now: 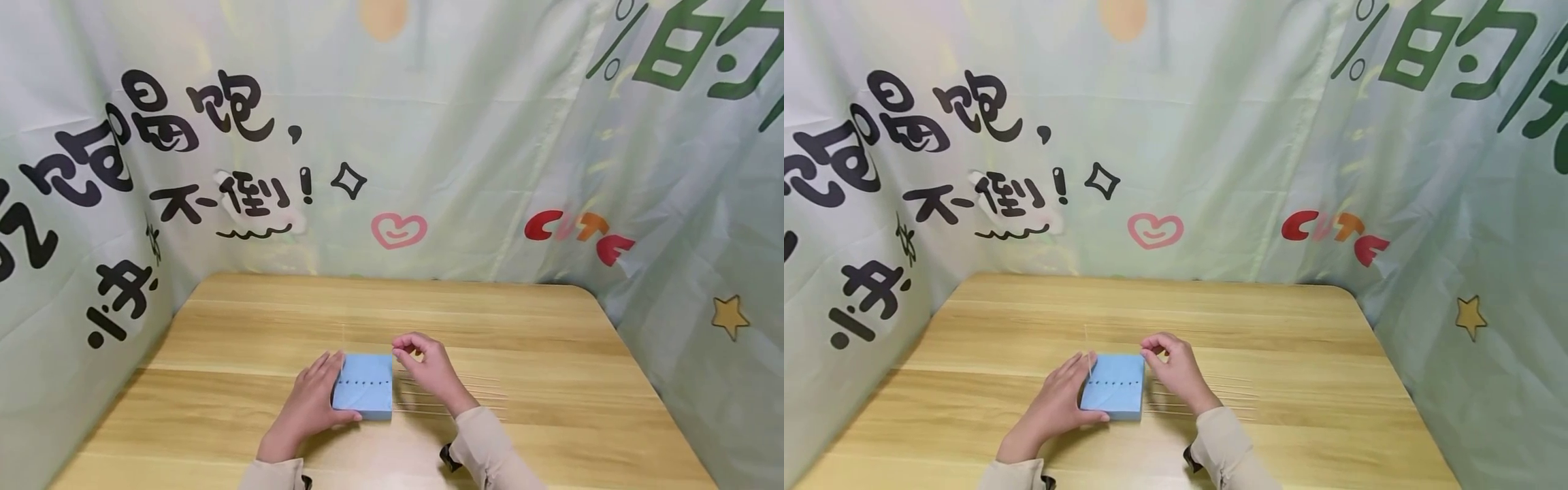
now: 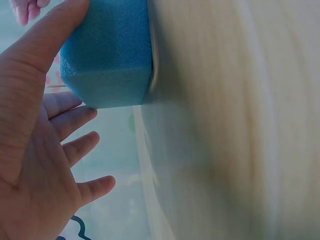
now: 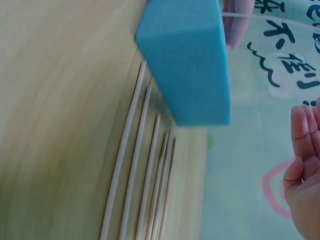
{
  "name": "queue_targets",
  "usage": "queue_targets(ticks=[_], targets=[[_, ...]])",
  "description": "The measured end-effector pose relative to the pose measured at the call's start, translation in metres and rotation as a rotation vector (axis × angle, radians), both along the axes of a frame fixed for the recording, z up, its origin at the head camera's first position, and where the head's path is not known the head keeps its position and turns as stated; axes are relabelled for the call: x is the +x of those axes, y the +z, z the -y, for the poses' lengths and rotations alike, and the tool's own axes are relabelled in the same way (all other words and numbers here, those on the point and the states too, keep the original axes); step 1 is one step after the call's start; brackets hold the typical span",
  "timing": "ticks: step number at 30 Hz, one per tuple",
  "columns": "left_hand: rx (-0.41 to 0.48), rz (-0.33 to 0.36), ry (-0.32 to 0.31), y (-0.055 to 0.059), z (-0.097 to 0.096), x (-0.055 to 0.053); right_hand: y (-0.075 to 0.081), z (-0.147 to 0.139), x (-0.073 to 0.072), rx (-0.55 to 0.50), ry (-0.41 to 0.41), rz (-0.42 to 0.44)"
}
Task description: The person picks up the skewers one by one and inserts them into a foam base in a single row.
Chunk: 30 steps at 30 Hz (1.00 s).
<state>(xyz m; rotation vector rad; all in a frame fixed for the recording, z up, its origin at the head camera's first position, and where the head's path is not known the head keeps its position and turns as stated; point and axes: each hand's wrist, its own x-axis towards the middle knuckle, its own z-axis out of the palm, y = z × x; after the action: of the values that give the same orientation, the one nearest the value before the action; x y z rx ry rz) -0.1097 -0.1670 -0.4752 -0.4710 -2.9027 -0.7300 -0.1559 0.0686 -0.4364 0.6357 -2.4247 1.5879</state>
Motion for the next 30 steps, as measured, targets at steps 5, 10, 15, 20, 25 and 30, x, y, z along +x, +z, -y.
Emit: queue_targets(ticks=[5,10,15,20,25,30], targets=[[0.005,-0.008,0.000,0.000,0.000,0.000,-0.001,-0.019,0.000,0.015,-0.046,0.039],[0.004,-0.003,0.001,0.000,0.001,0.000,-0.005,-0.040,0.000,0.029,-0.087,0.046],[-0.001,0.013,0.005,-0.001,0.001,0.001,-0.012,-0.063,0.002,0.045,-0.132,0.048],[-0.002,0.018,0.004,0.000,0.001,0.001,-0.016,-0.083,0.005,0.076,-0.174,0.077],[0.000,0.026,0.002,0.001,0.000,0.001,-0.020,-0.100,0.005,0.121,-0.204,0.092],[-0.005,0.024,0.002,0.002,0.001,0.000,-0.024,-0.111,0.002,0.144,-0.206,0.059]])
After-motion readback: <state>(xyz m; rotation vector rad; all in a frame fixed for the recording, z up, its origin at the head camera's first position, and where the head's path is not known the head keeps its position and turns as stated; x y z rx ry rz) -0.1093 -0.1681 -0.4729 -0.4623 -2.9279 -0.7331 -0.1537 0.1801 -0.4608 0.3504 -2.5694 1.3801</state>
